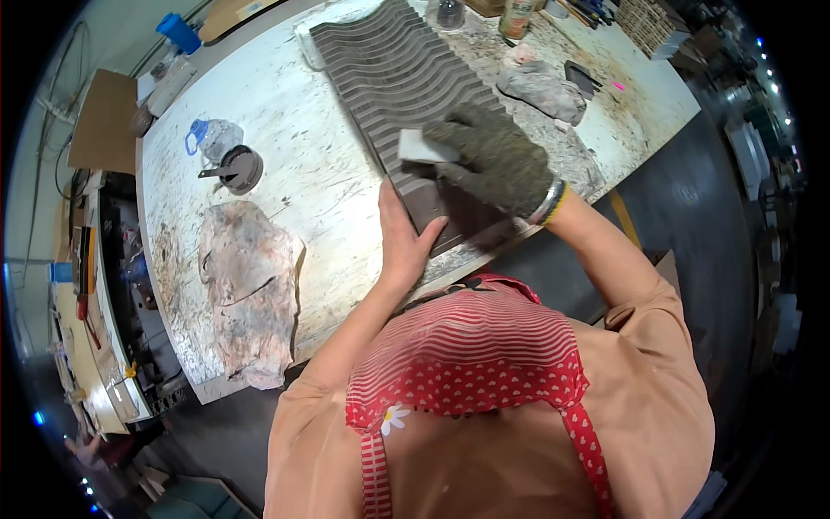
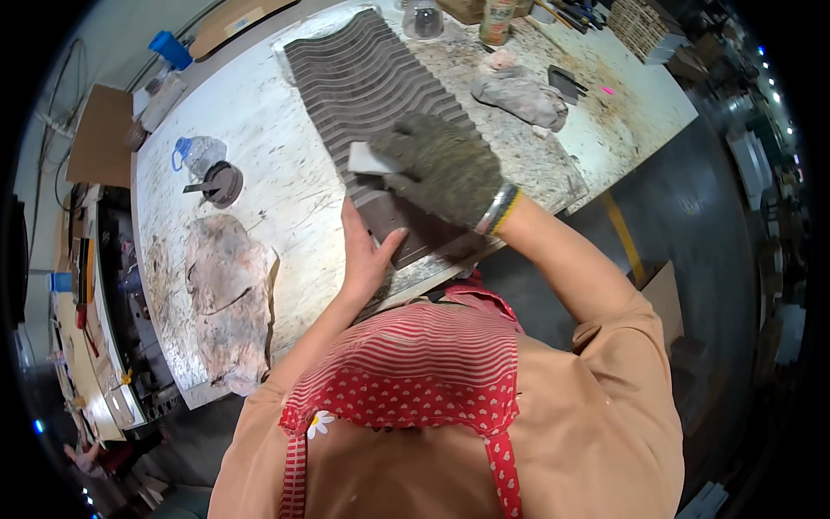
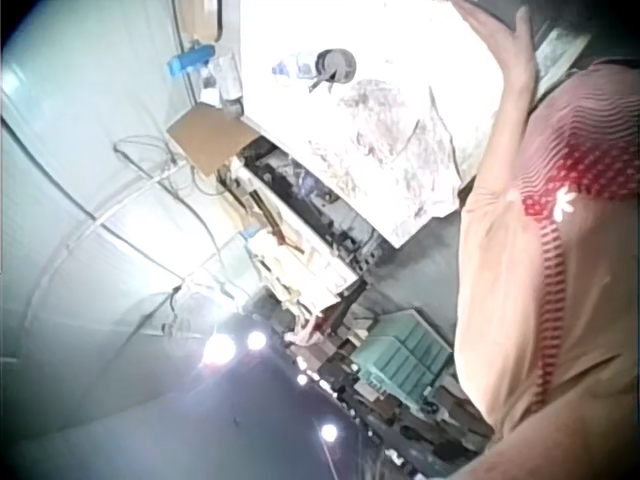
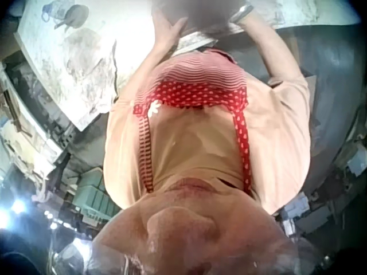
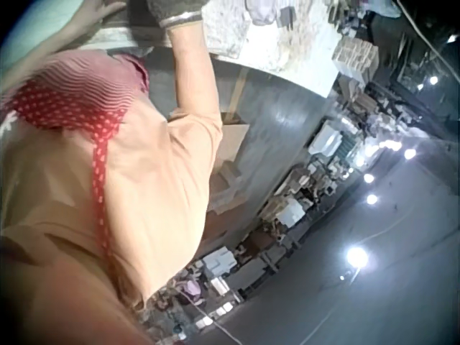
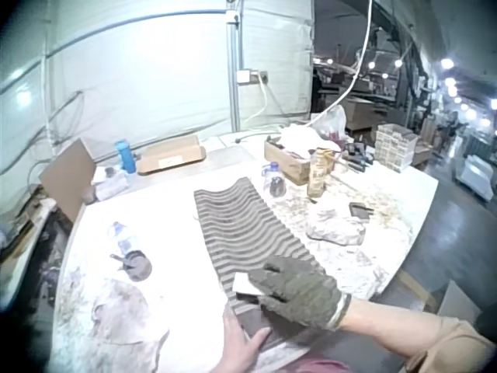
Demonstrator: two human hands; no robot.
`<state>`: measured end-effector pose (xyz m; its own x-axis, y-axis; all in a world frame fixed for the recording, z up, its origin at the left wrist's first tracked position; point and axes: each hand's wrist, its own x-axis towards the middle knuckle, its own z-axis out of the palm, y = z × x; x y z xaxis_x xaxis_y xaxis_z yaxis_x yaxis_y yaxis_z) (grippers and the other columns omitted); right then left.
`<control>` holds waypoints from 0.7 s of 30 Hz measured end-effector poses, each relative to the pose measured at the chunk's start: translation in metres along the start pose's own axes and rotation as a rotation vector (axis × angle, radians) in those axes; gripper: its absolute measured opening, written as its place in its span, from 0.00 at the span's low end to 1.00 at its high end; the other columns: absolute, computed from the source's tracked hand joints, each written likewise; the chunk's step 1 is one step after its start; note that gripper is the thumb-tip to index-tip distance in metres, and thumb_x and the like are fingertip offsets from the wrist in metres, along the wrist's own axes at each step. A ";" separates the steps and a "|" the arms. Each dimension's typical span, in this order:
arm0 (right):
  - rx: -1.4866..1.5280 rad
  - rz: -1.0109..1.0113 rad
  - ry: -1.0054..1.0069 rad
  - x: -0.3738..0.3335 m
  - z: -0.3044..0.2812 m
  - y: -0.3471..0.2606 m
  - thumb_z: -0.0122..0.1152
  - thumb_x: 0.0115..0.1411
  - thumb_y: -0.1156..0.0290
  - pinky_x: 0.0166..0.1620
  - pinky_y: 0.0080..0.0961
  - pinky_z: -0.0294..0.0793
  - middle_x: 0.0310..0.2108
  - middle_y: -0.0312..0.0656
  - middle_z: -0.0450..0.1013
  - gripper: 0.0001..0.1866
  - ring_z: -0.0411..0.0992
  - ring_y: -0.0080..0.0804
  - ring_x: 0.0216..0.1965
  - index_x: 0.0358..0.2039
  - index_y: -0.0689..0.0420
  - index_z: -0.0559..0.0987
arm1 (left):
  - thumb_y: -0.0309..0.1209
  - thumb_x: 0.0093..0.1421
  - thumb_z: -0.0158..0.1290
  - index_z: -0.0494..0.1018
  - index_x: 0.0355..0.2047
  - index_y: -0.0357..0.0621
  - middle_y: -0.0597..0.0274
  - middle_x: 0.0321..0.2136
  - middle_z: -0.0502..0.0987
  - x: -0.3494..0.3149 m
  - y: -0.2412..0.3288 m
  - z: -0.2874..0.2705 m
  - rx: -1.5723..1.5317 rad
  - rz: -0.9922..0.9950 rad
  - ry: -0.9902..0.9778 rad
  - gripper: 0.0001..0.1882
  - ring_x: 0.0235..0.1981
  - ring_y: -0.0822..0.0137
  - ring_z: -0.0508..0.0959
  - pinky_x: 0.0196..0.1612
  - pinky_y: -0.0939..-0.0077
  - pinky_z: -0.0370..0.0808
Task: The person sands the surfaces and edges of several grooved wooden slats with a sanding block and wipes them with a cloth.
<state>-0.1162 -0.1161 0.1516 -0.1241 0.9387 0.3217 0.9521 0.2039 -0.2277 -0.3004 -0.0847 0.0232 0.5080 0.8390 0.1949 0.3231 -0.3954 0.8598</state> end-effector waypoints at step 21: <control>-0.008 -0.091 -0.061 -0.015 0.001 0.036 0.64 0.49 0.72 0.49 0.37 0.70 0.44 0.47 0.69 0.21 0.68 0.47 0.47 0.47 0.52 0.76 | 0.35 0.51 0.63 0.38 0.65 0.31 0.36 0.63 0.47 -0.001 0.002 -0.004 0.025 -0.022 -0.013 0.53 0.64 0.42 0.52 0.65 0.59 0.54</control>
<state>-0.0808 -0.1227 0.1378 -0.2264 0.9318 0.2838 0.9385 0.2867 -0.1925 -0.3032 -0.0853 0.0265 0.5105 0.8430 0.1698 0.3545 -0.3862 0.8516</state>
